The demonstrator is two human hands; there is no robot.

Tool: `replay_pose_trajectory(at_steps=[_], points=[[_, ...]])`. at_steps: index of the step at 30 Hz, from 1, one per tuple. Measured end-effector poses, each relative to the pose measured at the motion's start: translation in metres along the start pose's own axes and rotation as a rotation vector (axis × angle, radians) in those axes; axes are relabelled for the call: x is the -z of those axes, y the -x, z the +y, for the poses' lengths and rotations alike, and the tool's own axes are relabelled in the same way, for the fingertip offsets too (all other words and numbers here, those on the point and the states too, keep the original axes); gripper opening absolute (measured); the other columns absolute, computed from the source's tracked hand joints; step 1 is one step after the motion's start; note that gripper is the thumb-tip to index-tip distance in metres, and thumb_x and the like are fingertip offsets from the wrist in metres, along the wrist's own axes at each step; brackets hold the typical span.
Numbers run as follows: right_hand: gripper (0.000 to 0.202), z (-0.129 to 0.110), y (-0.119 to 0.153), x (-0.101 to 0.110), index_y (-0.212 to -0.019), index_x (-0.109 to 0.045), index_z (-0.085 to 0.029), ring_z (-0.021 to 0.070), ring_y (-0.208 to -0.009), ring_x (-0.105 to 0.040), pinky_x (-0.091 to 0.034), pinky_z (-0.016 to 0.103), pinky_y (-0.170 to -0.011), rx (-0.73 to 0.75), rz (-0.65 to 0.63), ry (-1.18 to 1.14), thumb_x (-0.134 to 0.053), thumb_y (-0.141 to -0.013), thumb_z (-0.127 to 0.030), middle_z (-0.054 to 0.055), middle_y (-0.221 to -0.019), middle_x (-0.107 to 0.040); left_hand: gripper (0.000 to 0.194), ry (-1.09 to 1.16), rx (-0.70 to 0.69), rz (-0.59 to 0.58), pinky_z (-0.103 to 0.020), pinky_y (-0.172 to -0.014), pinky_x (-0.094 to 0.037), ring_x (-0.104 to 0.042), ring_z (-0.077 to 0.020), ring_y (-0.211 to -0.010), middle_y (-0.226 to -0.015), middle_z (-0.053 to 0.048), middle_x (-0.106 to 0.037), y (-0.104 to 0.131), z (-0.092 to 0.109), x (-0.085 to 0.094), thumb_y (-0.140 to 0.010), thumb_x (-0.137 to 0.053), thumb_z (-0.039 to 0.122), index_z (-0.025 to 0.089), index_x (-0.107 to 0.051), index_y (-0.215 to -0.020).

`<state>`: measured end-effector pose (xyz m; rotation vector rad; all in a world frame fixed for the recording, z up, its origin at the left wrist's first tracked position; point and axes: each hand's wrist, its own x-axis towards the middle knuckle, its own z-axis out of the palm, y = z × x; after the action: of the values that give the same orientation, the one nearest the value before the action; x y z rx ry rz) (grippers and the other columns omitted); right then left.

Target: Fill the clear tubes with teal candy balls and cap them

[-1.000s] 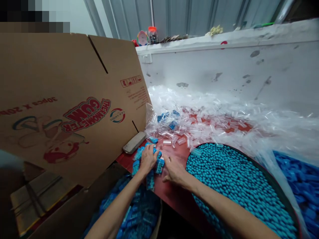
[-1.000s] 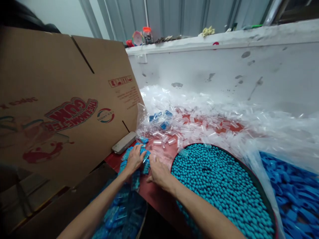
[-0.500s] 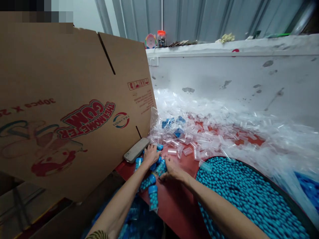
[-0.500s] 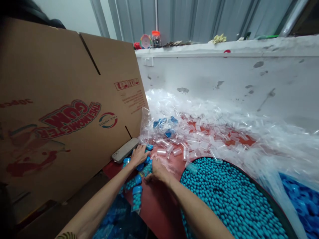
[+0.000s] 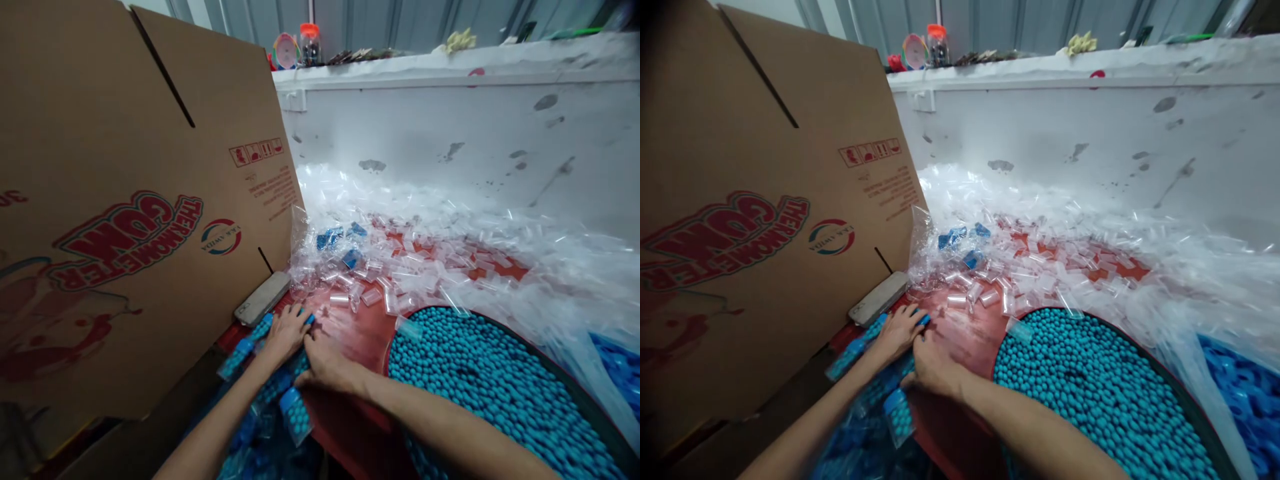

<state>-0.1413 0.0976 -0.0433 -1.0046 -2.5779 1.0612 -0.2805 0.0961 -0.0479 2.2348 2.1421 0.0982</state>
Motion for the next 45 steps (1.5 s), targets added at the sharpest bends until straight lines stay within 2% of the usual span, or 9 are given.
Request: replay_pose_trajectory(at_steps=[5, 10, 15, 23, 30, 32, 35, 37, 45], points=[[0.089, -0.053, 0.015, -0.034, -0.120, -0.037, -0.006, 0.0336, -0.096, -0.054, -0.048, 0.044, -0.076, -0.101, -0.140, 0.093, -0.078, -0.046, -0.033, 0.023, -0.120, -0.040, 0.034, -0.065, 0.117, -0.030, -0.043, -0.090, -0.032, -0.033, -0.0253, -0.116, -0.128, -0.003, -0.042, 0.059, -0.027, -0.012, -0.083, -0.036, 0.030, 0.033, -0.049, -0.115], [0.070, -0.075, 0.016, -0.072, -0.113, -0.044, -0.004, 0.0308, -0.088, -0.058, -0.053, 0.040, -0.060, 0.133, -0.124, 0.284, -0.067, -0.059, -0.043, 0.024, -0.110, -0.050, 0.038, -0.124, 0.203, -0.036, -0.043, -0.092, -0.030, -0.032, -0.0248, -0.121, -0.132, -0.003, -0.039, 0.109, -0.053, -0.010, -0.080, -0.037, 0.022, 0.033, -0.051, -0.113], [0.043, -0.072, 0.025, -0.043, -0.096, -0.053, -0.016, 0.0224, -0.070, -0.061, -0.051, 0.030, -0.045, 0.388, -0.281, 0.335, -0.042, -0.076, -0.052, 0.011, -0.088, -0.062, 0.035, -0.231, 0.347, -0.114, -0.039, -0.081, -0.038, -0.056, -0.0235, -0.093, -0.106, -0.008, -0.061, 0.123, -0.045, 0.015, -0.079, -0.036, 0.024, 0.025, -0.057, -0.106], [0.024, 0.001, 0.091, 0.088, -0.099, -0.055, -0.018, 0.0146, -0.081, -0.058, -0.046, 0.023, -0.069, 0.359, 0.071, 0.237, -0.044, -0.083, -0.032, 0.004, -0.089, -0.063, 0.032, 0.246, 0.346, 0.025, -0.028, -0.064, -0.045, -0.062, -0.0209, -0.076, -0.091, -0.003, -0.067, 0.059, 0.012, 0.013, -0.077, -0.035, 0.039, 0.026, -0.057, -0.097], [0.028, 0.121, 0.176, 0.200, -0.098, -0.057, -0.013, 0.0154, -0.084, -0.057, -0.043, 0.030, -0.079, -0.272, 0.773, 0.003, -0.044, -0.080, -0.029, 0.006, -0.094, -0.062, 0.042, 0.936, 0.346, -0.098, -0.021, -0.038, -0.039, -0.049, -0.0101, -0.037, -0.053, 0.001, -0.054, -0.048, 0.079, -0.012, -0.072, -0.039, 0.043, 0.012, -0.053, -0.096], [0.028, 0.138, 0.203, 0.205, -0.099, -0.057, -0.014, 0.0156, -0.083, -0.056, -0.043, 0.031, -0.078, -0.346, 0.862, 0.031, -0.042, -0.081, -0.029, 0.005, -0.092, -0.061, 0.042, 0.940, 0.307, -0.101, -0.020, -0.040, -0.040, -0.049, -0.0095, -0.040, -0.055, 0.001, -0.054, -0.060, 0.104, -0.019, -0.073, -0.037, 0.045, 0.012, -0.055, -0.091], [0.023, 0.148, 0.223, 0.187, -0.094, -0.059, -0.017, 0.0156, -0.086, -0.055, -0.042, 0.031, -0.081, -0.228, 0.629, 0.099, -0.043, -0.082, -0.027, 0.004, -0.091, -0.061, 0.037, 0.907, 0.221, -0.051, -0.024, -0.054, -0.046, -0.057, -0.0133, -0.059, -0.067, -0.002, -0.059, -0.061, 0.141, -0.025, -0.074, -0.038, 0.044, 0.015, -0.057, -0.087], [0.023, 0.155, 0.216, 0.173, -0.096, -0.059, -0.017, 0.0160, -0.091, -0.053, -0.040, 0.030, -0.084, -0.142, 0.466, 0.162, -0.042, -0.082, -0.024, 0.006, -0.097, -0.058, 0.035, 0.855, 0.113, -0.015, -0.027, -0.065, -0.046, -0.058, -0.0165, -0.072, -0.076, -0.003, -0.062, -0.061, 0.161, -0.026, -0.076, -0.037, 0.041, 0.016, -0.059, -0.087], [0.038, 0.190, 0.163, 0.158, -0.117, -0.047, -0.016, 0.0199, -0.103, -0.045, -0.034, 0.033, -0.088, -0.221, 0.326, 0.299, -0.047, -0.080, -0.027, 0.008, -0.114, -0.049, 0.043, 0.465, -0.221, -0.098, -0.034, -0.082, -0.041, -0.053, -0.0214, -0.093, -0.104, -0.009, -0.058, -0.088, 0.213, -0.013, -0.078, -0.039, 0.032, 0.016, -0.043, -0.118]])
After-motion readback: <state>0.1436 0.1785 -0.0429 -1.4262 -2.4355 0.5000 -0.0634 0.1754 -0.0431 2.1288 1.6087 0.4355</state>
